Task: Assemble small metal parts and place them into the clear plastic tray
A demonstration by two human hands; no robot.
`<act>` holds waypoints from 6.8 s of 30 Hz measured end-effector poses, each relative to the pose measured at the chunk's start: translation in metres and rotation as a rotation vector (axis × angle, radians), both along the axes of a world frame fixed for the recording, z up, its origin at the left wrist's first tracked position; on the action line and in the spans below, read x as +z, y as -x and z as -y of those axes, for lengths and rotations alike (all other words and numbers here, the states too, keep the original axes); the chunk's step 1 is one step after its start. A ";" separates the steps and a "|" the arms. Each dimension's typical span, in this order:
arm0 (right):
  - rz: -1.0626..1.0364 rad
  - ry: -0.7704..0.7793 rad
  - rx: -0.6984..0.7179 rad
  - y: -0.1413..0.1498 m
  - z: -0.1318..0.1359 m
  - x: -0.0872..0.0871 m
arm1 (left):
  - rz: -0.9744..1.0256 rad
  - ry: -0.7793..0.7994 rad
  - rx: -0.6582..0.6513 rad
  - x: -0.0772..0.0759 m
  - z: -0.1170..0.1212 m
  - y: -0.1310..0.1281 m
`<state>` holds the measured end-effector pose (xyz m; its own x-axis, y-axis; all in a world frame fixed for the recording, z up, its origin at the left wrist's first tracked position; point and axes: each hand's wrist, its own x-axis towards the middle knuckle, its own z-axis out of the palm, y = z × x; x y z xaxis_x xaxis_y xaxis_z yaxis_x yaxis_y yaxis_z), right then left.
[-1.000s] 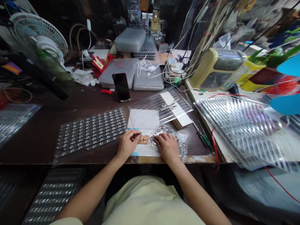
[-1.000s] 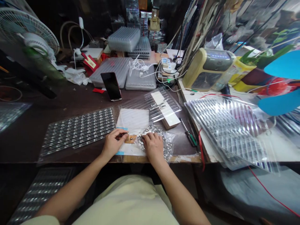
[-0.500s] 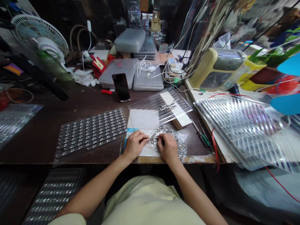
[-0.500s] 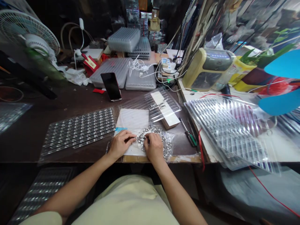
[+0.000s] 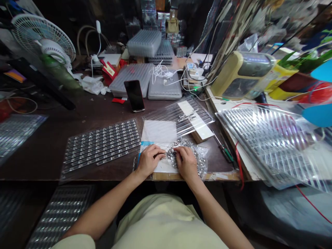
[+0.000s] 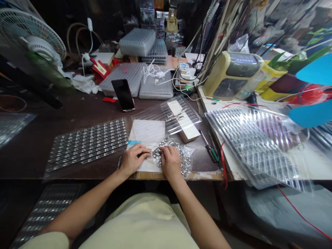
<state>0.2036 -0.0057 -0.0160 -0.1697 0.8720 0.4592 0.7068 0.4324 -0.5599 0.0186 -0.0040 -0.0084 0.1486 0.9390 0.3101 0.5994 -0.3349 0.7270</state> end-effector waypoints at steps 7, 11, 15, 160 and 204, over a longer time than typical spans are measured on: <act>-0.012 0.031 0.105 0.019 -0.001 0.008 | -0.297 -0.106 0.336 0.006 0.002 0.057; -0.017 0.094 0.130 0.033 -0.003 0.004 | -0.434 -0.140 0.471 0.004 0.017 0.086; 0.108 0.105 0.084 0.040 -0.005 0.001 | -0.448 -0.173 0.485 0.011 0.021 0.091; 0.051 0.077 0.001 0.000 -0.001 0.010 | -0.077 -0.039 0.025 0.001 0.000 0.009; 0.273 0.098 -0.070 0.001 -0.003 0.000 | 0.069 0.147 0.113 0.008 0.006 0.035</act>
<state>0.2022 -0.0023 -0.0156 -0.2129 0.9237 0.3184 0.8633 0.3304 -0.3815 -0.0161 -0.0097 -0.0005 0.0232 0.9844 0.1743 0.5745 -0.1558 0.8035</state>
